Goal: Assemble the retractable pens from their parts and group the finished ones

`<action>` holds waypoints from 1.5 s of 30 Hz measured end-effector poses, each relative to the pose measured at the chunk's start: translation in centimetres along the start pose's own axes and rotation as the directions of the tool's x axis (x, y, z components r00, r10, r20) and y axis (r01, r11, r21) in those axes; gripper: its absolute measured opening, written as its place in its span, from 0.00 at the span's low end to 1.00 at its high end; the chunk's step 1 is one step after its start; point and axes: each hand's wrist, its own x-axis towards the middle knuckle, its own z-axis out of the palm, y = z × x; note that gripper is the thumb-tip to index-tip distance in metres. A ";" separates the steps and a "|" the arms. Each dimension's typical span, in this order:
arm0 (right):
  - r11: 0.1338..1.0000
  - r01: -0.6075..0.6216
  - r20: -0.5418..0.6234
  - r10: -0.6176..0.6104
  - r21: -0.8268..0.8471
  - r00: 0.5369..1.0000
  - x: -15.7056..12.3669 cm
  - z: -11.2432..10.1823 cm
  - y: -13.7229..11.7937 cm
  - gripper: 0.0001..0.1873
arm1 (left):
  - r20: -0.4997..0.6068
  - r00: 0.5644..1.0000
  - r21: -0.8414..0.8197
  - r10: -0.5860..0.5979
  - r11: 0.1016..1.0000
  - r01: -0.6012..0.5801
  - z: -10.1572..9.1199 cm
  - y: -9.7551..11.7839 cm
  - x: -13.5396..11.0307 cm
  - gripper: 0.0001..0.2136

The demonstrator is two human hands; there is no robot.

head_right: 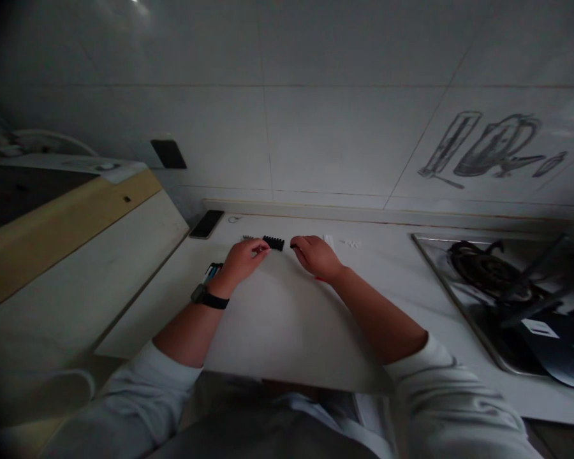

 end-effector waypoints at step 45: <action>0.717 -0.198 -0.237 0.458 0.668 0.857 -4.4 3.2 -0.3 0.11 | 0.162 0.972 -0.687 -0.173 0.687 0.237 5.9 3.3 -0.2 0.10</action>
